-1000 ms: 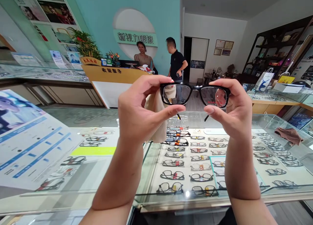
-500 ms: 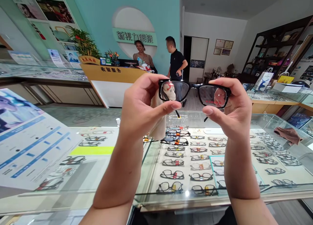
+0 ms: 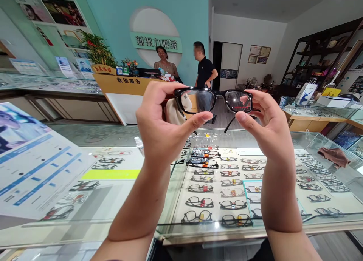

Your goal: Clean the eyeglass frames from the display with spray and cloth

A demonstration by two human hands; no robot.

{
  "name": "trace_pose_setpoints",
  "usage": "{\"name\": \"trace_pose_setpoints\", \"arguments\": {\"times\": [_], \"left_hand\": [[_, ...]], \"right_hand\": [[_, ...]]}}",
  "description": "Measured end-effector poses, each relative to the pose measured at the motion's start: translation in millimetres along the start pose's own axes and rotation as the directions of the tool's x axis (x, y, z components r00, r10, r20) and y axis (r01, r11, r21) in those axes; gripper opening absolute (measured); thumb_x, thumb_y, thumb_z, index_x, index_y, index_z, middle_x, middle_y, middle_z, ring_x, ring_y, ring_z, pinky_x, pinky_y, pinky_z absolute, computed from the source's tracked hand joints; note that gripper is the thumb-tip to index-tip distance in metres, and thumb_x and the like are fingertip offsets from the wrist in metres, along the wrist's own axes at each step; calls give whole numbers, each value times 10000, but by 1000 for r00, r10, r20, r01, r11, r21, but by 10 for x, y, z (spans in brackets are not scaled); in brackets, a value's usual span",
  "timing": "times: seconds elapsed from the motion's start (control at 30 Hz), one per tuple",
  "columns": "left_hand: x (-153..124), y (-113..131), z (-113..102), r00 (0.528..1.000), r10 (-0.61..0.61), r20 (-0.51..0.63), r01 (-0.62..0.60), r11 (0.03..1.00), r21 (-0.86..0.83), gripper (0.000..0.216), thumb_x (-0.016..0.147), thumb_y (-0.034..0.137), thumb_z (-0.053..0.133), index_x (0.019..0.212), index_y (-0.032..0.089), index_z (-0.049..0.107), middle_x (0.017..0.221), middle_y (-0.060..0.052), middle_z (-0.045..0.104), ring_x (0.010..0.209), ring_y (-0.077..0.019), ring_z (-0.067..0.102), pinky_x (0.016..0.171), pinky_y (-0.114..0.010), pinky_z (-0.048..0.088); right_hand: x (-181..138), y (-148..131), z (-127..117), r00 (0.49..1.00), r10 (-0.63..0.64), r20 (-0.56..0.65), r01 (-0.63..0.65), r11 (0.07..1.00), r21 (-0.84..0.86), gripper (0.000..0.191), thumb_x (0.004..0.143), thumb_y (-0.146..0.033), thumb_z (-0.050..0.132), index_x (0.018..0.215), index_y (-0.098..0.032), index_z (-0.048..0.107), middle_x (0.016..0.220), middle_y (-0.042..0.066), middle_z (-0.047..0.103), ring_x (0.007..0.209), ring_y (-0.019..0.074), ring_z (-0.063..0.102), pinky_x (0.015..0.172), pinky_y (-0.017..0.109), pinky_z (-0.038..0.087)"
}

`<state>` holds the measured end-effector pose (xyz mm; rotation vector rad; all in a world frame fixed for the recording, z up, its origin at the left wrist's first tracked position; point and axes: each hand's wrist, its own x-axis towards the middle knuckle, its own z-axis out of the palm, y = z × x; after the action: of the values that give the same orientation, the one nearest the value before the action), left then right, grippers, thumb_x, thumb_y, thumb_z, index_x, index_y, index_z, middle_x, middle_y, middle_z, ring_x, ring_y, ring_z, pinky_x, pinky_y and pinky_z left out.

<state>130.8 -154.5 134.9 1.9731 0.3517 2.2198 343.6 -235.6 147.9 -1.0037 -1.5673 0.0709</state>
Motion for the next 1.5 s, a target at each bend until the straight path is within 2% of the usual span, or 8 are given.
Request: {"name": "trace_pose_setpoints", "arguments": {"times": [0.13,0.33,0.53,0.7,0.83,1.07,1.2,1.5], "left_hand": [[-15,-20,-15,1000,29,1,-29,997,72,520,658,570,943,1072,324,746,1018,-47,656,991,-280,636,871,-482,574],[-39,-64,-53,999,46,26,-49,991,122,547,692,596,910,1132,327,728,1082,-55,622,1064,-278,612,899,-461,553],[-28,54,-31,998,65,18,-67,983,172,577,668,630,904,1139,344,730,1090,-55,625,1182,-315,586,967,-479,548],[-17,150,7,996,76,-43,-66,977,205,535,634,580,946,1095,369,775,1050,-73,659,1136,-360,613,963,-545,569],[0,44,-5,999,35,-31,-32,995,96,577,628,606,939,1140,392,781,1107,-78,668,1165,-377,614,943,-560,583],[-3,-200,17,997,-82,-2,82,995,57,616,657,617,928,1168,299,793,1041,-77,676,929,-271,680,868,-517,604],[-21,-220,41,998,-56,10,56,998,25,646,642,598,942,1188,305,758,1089,-68,691,1042,-306,697,930,-523,620],[20,-204,83,991,83,-108,-78,996,51,709,620,583,959,1238,313,739,1254,-68,662,1237,-365,604,1094,-628,535]], "right_hand": [[18,39,-21,997,70,42,-69,997,-22,575,866,-582,749,1370,-327,638,1337,78,690,1228,287,673,1039,499,586],[26,33,-42,996,62,69,-61,998,-23,600,880,-599,728,1407,-328,632,1346,79,699,1237,288,673,1046,500,588],[34,27,-29,995,42,89,-44,999,21,587,894,-548,728,1426,-321,625,1391,71,692,1259,274,669,1046,481,598],[40,81,0,999,15,52,-18,998,68,573,868,-533,761,1390,-328,646,1368,65,702,1224,266,684,1026,489,613],[17,61,59,999,-34,-32,35,999,15,550,880,-537,753,1385,-354,633,1376,63,683,1239,265,669,1030,482,608],[-55,-71,164,969,-117,-220,96,990,-104,487,900,-534,739,1353,-398,623,1390,45,639,1317,303,599,1071,527,572],[-60,-50,159,963,-168,-209,142,981,-132,525,911,-521,728,1407,-427,584,1460,35,594,1370,322,565,1044,524,588],[-111,-88,153,964,-199,-175,174,974,-148,561,972,-457,652,1513,-453,503,1583,13,546,1488,350,499,1065,566,583]]}}
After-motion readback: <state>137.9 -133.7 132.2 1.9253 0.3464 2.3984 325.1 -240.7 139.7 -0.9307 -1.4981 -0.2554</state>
